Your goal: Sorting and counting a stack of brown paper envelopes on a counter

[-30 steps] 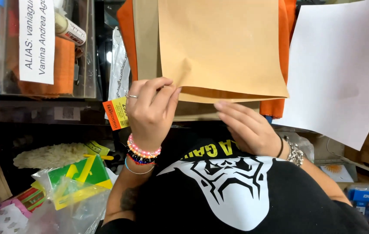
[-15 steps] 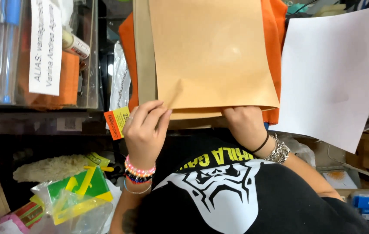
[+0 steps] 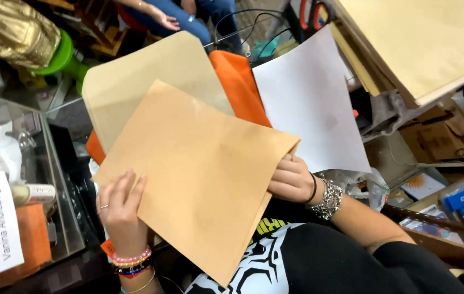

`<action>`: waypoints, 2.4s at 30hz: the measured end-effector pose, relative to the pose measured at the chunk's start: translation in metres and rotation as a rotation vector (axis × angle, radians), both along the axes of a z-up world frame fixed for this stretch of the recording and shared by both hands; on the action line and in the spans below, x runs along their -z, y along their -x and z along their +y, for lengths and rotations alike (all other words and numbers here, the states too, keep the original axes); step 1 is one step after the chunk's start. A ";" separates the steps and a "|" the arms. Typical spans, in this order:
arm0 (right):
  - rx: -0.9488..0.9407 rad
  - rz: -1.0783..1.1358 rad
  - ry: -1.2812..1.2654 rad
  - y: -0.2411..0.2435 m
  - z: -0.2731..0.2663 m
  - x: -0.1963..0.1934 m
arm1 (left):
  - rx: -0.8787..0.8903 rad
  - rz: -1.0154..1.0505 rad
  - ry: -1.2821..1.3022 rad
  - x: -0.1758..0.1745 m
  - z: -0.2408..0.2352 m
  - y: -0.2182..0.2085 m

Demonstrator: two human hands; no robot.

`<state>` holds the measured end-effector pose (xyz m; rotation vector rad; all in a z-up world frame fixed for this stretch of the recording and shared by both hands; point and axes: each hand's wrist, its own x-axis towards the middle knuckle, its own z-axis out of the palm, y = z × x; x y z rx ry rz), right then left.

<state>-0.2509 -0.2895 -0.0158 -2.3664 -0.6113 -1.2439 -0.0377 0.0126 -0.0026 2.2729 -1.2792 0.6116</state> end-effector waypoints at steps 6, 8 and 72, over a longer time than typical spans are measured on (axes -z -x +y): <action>0.623 -0.131 -0.058 0.035 -0.003 -0.028 | -0.055 -0.286 -0.070 -0.065 0.000 0.008; 0.705 -0.389 -0.159 0.052 -0.023 -0.019 | -0.034 -0.309 -0.150 -0.068 0.006 0.019; 0.430 1.131 -1.374 0.156 -0.468 -0.078 | 0.165 1.024 0.029 0.002 -0.515 0.219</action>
